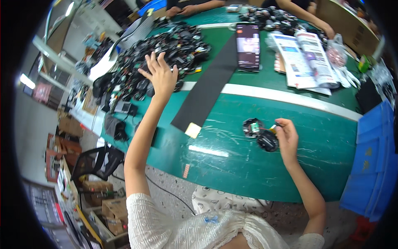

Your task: The person assembles a small electronic device by connecting a battery to the internal circuit board and securing it with tape. The person handles the device casing, wires, and a battery, performing the assembly by hand on a green workbench.

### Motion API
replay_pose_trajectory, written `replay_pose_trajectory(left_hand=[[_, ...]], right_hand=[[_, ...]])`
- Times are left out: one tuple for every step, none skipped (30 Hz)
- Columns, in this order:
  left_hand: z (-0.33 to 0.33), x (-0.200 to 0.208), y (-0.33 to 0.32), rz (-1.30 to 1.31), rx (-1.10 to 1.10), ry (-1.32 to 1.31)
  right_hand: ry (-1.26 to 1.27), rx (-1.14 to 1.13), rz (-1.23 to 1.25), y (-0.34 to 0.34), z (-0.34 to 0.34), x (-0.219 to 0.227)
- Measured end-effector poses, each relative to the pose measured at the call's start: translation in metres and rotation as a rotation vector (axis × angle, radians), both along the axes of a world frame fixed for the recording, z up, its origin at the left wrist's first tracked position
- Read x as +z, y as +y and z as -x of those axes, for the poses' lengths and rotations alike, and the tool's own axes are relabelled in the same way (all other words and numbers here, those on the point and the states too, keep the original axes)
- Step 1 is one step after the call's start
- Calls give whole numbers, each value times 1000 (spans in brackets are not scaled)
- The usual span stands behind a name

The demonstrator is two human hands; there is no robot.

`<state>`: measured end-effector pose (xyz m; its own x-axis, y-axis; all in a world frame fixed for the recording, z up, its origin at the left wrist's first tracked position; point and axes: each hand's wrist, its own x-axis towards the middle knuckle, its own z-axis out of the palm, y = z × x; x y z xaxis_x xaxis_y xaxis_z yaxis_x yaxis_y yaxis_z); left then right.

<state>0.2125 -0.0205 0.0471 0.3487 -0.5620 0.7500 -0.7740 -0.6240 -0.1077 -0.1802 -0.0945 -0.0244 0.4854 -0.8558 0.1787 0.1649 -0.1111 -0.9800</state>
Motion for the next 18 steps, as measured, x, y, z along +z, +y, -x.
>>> replay_pose_trajectory(left_hand=[[-12, 0, 9, -14, 16, -3], [-22, 1, 20, -53, 54, 23], [-34, -3, 26, 34, -22, 39], [-46, -6, 33, 120, -98, 52], [-56, -9, 40, 128, -137, 99], [-61, -11, 41, 143, -184, 152], [-66, -12, 42, 157, -233, 203], [-72, -13, 40, 24, -217, 156], [-79, -12, 41, -111, -193, 109], [-86, -11, 42, -247, -169, 62], [-91, -13, 40, -250, -200, 42], [-96, -15, 39, -257, -236, 139], [-101, -17, 38, -263, -270, 236], [-105, -20, 41, -269, -302, 333], [-103, -21, 41, -270, -392, 286], [-102, -22, 43, -280, -380, 283], [-99, -23, 46, -291, -367, 279], [-93, -21, 49, -302, -355, 278]], right_hand=[[26, 11, -7, 0, 0, 1], [52, 21, -13, 0, 1, 2], [59, 46, -26, 0, 3, 4], [79, 58, 8, 0, 2, 1], [99, 69, 41, 0, 1, -3], [124, 70, 80, -1, 2, -5], [133, 90, 73, -1, 2, -6], [144, 87, 66, 0, 3, -5], [154, 92, 57, 0, 2, -3], [164, 98, 48, 0, 2, -1], [150, 81, 24, 2, 1, 2], [150, 61, 12, 2, 1, 5], [150, 41, -1, 3, 0, 7], [149, 23, -15, 4, -1, 8], [147, 24, -19, 3, 1, 5], [153, 18, -21, 2, 1, 5], [160, 13, -22, 1, 1, 5], [169, 7, -25, 1, 1, 6]])
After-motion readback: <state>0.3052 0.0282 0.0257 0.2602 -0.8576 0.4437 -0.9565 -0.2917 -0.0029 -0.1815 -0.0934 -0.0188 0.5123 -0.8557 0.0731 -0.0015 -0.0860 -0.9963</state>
